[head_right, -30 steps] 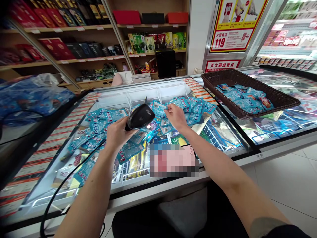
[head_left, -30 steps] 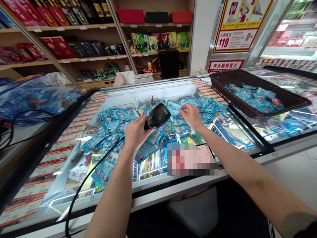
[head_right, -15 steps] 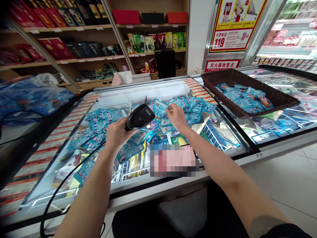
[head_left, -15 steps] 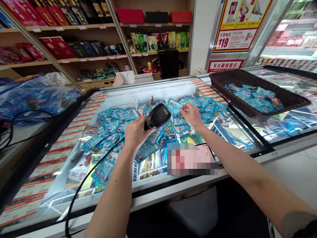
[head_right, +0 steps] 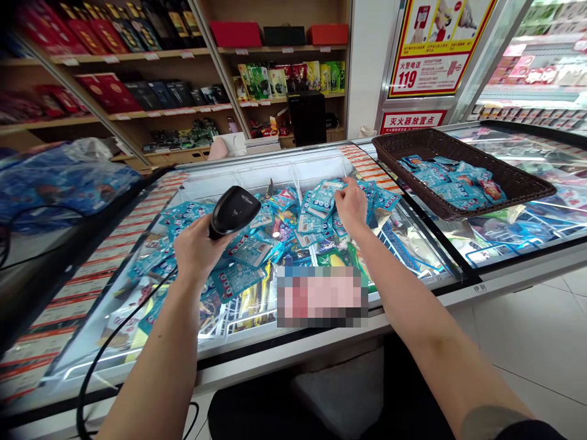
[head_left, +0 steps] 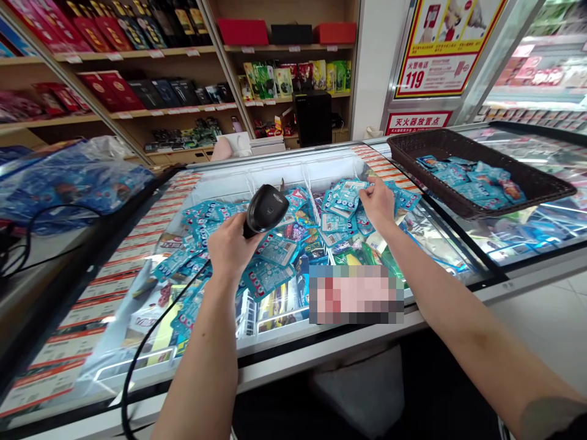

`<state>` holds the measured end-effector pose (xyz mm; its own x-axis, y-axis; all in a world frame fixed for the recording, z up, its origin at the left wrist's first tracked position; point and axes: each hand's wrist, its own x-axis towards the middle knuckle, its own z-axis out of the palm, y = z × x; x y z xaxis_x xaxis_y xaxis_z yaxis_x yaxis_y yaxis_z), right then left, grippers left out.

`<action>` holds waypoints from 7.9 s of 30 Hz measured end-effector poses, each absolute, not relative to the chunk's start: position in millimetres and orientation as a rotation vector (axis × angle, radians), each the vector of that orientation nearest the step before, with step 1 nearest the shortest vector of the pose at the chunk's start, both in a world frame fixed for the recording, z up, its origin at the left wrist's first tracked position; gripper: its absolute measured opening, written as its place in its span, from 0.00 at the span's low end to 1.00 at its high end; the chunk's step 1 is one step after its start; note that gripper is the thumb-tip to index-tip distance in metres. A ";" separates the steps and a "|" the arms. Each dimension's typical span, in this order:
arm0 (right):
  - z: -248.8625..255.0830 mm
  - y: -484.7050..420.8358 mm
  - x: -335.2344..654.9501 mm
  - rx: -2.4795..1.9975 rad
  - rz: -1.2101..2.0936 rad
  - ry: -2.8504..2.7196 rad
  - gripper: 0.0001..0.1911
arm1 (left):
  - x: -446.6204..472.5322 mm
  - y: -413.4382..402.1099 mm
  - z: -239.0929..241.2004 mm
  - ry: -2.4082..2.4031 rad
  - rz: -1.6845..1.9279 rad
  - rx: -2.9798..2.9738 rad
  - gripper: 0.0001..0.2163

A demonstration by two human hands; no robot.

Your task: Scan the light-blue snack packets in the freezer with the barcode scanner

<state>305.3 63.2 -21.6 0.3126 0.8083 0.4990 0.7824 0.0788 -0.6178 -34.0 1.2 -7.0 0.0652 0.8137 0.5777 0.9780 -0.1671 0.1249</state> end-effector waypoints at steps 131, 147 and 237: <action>-30.4 65.5 254.3 -1.381 0.280 -1.827 0.24 | -58.9 -6.3 -18.5 -1.694 -0.469 -2.166 0.18; -29.4 55.5 249.2 -1.466 -0.049 -2.087 0.17 | -64.8 -6.1 -16.8 -1.785 -0.540 -2.041 0.20; -49.7 72.1 248.2 -0.970 0.832 -1.402 0.23 | -24.4 -14.2 -13.5 -1.389 -0.463 -2.381 0.16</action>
<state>248.2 72.1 -49.7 0.0247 0.9144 0.4041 0.0836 0.4009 -0.9123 -24.4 -14.2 -13.5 0.4674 0.7655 0.4423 0.8778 -0.4613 -0.1291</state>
